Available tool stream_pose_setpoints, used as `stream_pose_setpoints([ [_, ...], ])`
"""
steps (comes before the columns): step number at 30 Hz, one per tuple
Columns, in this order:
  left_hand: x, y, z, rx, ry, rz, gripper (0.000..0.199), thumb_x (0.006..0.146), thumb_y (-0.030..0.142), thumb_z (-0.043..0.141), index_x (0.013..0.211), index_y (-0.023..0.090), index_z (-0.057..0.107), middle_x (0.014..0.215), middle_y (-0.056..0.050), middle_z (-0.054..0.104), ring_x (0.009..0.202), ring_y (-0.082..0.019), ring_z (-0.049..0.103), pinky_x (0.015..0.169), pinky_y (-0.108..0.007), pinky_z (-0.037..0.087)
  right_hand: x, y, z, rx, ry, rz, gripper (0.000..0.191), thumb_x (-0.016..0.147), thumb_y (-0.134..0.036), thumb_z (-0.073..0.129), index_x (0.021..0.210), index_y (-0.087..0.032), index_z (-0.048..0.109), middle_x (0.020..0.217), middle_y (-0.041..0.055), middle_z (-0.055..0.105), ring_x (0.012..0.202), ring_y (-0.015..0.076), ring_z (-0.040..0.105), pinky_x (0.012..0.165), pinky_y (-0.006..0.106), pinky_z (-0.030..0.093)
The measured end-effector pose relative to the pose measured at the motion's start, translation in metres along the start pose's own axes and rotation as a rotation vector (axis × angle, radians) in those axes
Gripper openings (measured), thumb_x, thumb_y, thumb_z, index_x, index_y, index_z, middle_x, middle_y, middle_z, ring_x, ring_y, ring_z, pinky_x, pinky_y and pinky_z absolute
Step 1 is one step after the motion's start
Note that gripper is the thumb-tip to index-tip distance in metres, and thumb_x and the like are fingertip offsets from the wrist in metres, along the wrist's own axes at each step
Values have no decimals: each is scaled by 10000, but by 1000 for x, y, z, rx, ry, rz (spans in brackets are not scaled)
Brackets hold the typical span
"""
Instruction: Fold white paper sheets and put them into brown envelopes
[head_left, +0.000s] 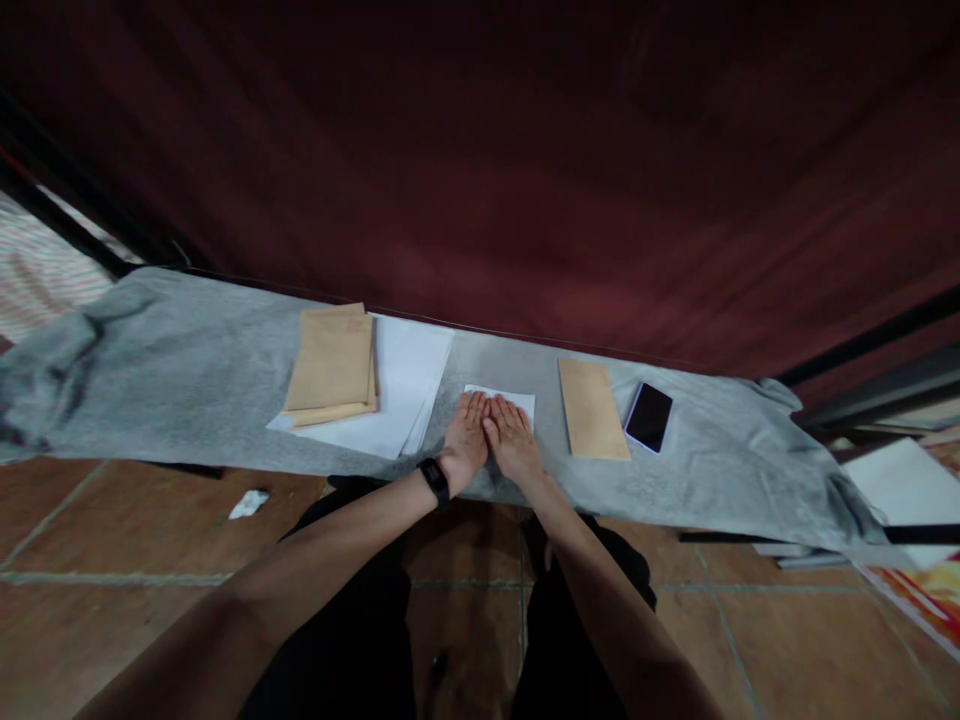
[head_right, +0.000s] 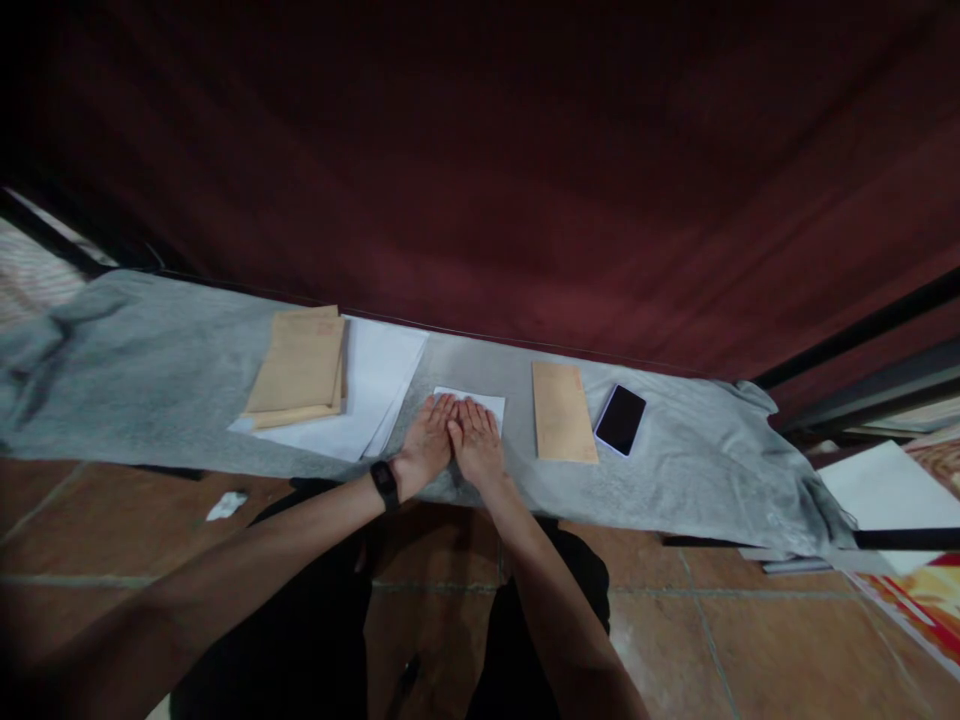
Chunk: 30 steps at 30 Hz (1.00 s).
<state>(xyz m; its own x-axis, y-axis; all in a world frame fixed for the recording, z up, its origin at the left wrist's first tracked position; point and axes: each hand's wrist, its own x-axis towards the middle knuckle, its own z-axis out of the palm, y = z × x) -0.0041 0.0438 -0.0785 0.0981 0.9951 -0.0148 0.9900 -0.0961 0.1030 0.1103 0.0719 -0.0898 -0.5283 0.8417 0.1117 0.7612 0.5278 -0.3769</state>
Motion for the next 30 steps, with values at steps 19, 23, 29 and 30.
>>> stream_pose_setpoints([
  [19,4,-22,8,-1,131,77,581,1019,303,269,1530,39,351,1623,-163,302,1528,-256,228,1251,-444,170,-1,29,8,-200,118,83,595,1066,-401,289,1554,-63,323,1609,159,324,1501,275,293,1215,461,236],
  [23,6,-22,11,-26,165,21,636,1028,397,289,1532,11,328,1617,-195,299,1531,-279,211,1247,-443,192,-5,36,6,-220,144,99,602,1065,-409,294,1552,-57,323,1601,169,340,1492,274,314,1208,459,254],
  [29,6,-28,13,-27,154,-57,632,1027,390,286,1540,23,316,1617,-191,301,1530,-276,213,1245,-441,213,-11,43,5,-266,194,107,583,1072,-380,282,1551,-50,323,1594,168,358,1476,274,343,1201,453,277],
  [30,5,-30,13,-29,152,-67,628,1027,379,283,1540,18,314,1621,-192,291,1530,-276,210,1246,-441,212,-12,44,5,-271,201,104,583,1072,-381,282,1549,-47,326,1591,169,363,1472,278,350,1199,454,281],
])
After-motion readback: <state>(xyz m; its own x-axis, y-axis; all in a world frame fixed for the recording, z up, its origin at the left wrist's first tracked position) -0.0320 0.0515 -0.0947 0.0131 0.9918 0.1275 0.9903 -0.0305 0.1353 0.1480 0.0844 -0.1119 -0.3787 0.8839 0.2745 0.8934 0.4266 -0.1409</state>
